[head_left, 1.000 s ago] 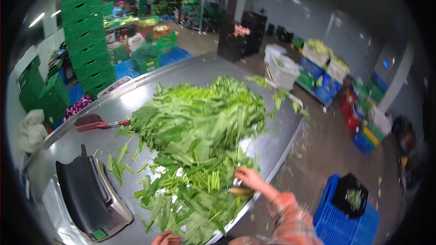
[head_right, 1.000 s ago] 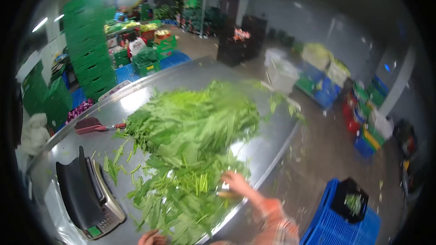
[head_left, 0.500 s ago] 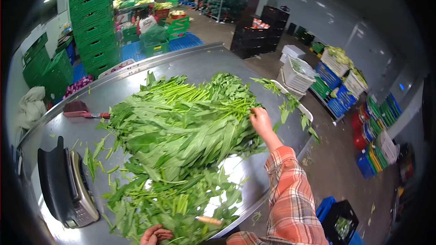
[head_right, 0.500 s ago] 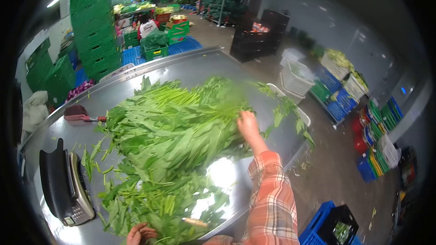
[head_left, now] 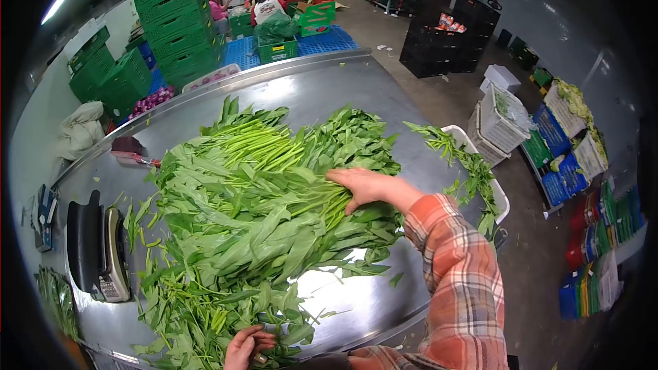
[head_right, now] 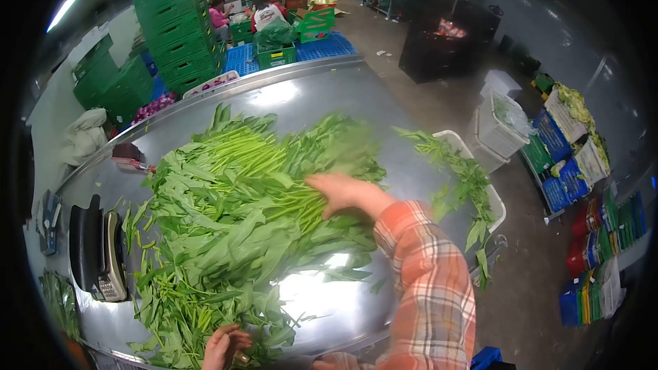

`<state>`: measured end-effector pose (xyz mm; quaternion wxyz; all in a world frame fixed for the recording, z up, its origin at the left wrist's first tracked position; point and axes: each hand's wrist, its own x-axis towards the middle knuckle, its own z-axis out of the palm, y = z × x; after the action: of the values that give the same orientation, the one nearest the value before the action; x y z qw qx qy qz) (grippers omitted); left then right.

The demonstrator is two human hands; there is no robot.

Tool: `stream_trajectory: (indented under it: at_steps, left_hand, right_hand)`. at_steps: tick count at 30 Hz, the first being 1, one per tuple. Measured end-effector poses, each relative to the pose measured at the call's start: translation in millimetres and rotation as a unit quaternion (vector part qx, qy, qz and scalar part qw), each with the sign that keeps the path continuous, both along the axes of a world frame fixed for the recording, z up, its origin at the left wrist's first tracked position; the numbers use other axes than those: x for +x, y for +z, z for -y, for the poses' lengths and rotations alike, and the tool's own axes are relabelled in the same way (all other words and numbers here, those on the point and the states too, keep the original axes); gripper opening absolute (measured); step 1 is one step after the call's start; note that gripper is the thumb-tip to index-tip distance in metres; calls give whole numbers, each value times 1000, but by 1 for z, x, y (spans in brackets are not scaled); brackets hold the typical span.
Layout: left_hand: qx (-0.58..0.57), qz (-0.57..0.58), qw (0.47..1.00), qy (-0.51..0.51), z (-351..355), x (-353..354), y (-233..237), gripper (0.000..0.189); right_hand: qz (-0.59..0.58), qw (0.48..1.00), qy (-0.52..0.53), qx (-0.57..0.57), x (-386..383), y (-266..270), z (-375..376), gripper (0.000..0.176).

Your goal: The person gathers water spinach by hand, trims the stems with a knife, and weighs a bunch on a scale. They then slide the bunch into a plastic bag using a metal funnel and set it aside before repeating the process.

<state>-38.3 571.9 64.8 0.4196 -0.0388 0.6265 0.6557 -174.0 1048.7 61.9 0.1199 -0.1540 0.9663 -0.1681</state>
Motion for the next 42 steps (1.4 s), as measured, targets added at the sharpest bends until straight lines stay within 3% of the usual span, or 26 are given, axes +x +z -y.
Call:
stream_trajectory:
  at_steps: [4,6,7,10,11,14,15,18,20,22,23,24,26,28,30,32,34,36,38,39,40,41,42]
  left_hand:
    - [1,-22,999,37,-25,9,1,39]
    - [22,-14,999,42,-23,11,-13,38]
    - [34,-11,998,43,-25,11,-16,38]
    - [19,15,996,91,-37,13,-15,37]
    - [22,18,996,87,-42,12,-11,37]
    - [37,22,997,68,-50,9,-8,38]
    - [50,18,997,61,-51,8,-12,39]
    - [92,44,994,-40,-73,2,-22,41]
    - [133,24,976,-173,-113,-11,-15,48]
    - [176,-17,940,-291,-164,-30,-12,67]
    - [195,62,950,-235,-189,-37,-21,74]
    - [250,61,944,-208,-214,-51,-26,79]
    - [249,43,961,-109,-243,-70,-12,75]
    - [315,68,938,-126,-249,-81,-85,68]
    - [359,77,909,-197,-246,-70,-88,65]
    - [351,44,921,-166,-242,-49,-87,70]
    - [309,-39,934,-173,-235,-34,-56,72]
    - [243,-151,910,-301,-205,-37,-34,68]
    - [264,-127,924,-244,-189,-5,-67,53]
    - [244,-76,940,-226,-169,15,-34,53]
    - [311,-184,912,-192,-170,43,-60,42]
    - [344,-173,882,-272,-160,52,-44,39]
    - [354,-204,852,-329,-155,53,-23,38]
  right_hand:
    - [-28,999,7,-44,15,0,6,89]
    - [-125,991,10,-35,35,-13,5,90]
    - [-178,983,1,-35,42,-20,6,82]
    - [-148,989,-12,-23,40,-25,8,69]
    - [-154,988,-14,-22,34,-31,6,58]
    - [-147,981,53,-112,12,-22,-8,53]
    - [-13,993,-2,-117,8,18,-1,51]
    - [45,996,45,-60,-14,97,9,44]
    - [146,986,12,-84,-29,107,10,47]
    - [197,966,7,-170,-24,103,9,50]
    - [234,957,-10,-169,-18,105,11,51]
    - [269,948,-28,-166,-11,109,15,52]
    - [206,972,4,-115,11,80,17,59]
    - [196,970,-1,-146,57,80,28,78]
    - [51,992,-24,-109,97,47,36,94]
    - [13,994,-91,-60,124,33,54,96]
    - [121,964,-216,-98,139,37,64,84]
    - [-34,975,-203,-83,147,54,70,69]
    - [-144,952,-196,-184,143,95,78,58]
    - [-199,935,-208,-207,141,101,88,57]
    - [-253,914,-220,-228,138,104,98,55]
    - [-199,922,-207,-259,134,96,109,56]
    - [-221,966,-95,-94,126,90,125,56]
